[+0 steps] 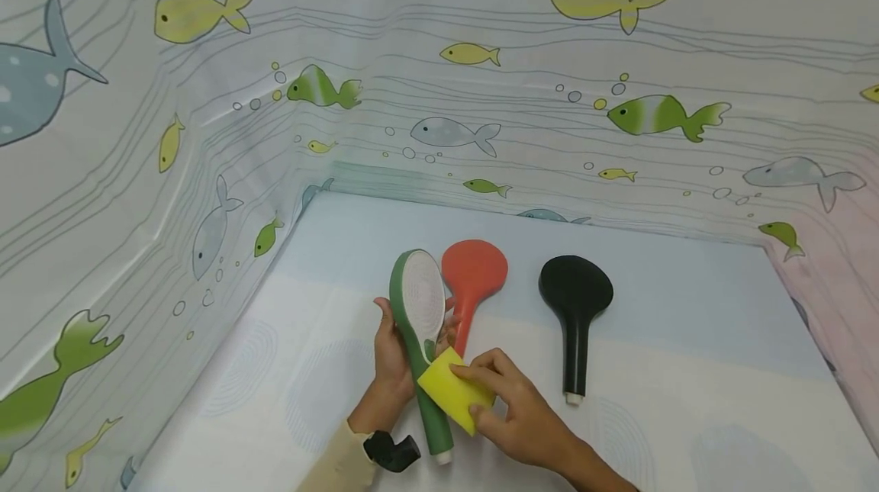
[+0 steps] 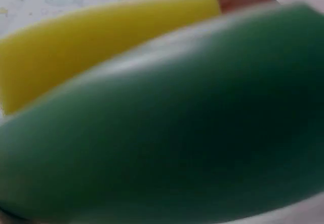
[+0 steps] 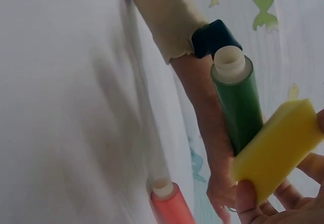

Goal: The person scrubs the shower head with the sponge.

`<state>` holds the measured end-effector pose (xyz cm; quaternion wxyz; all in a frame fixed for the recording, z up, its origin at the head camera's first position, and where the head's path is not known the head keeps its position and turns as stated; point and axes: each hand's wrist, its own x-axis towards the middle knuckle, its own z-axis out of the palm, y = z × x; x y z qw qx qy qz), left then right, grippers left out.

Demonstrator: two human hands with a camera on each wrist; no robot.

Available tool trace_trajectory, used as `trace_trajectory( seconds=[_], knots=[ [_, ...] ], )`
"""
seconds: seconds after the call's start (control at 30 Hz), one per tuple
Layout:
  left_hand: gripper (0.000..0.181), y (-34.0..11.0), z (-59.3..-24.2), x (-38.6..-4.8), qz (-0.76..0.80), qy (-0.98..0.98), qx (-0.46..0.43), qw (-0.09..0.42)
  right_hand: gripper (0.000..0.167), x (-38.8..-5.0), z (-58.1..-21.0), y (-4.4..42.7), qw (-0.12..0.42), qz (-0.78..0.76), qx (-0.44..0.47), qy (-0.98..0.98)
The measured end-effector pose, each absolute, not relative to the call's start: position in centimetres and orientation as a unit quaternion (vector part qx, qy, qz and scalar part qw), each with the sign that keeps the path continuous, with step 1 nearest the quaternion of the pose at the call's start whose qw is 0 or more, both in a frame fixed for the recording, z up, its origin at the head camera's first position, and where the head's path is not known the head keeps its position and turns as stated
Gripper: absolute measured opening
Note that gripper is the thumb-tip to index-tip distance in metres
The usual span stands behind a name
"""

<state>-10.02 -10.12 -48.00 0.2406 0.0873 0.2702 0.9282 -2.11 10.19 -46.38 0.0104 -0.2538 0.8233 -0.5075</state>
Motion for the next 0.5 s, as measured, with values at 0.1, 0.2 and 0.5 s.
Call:
trace_trajectory(
  seconds=[0.1, 0.2, 0.5],
  knots=[
    [0.096, -10.2, -47.9, -10.0, 0.927, 0.252, 0.117, 0.250, 0.053, -1.7, -46.2, 10.3, 0.023, -0.492, -0.258, 0.831],
    [0.101, -10.3, -48.1, -10.1, 0.932, 0.214, 0.145, 0.254, 0.055, -1.4, -46.1, 10.6, 0.032, -0.480, -0.258, 0.838],
    [0.092, -10.5, -48.4, -10.2, 0.942, 0.157, 0.167, 0.245, 0.058, -1.1, -46.2, 11.3, -0.007, -0.470, -0.295, 0.832]
  ],
)
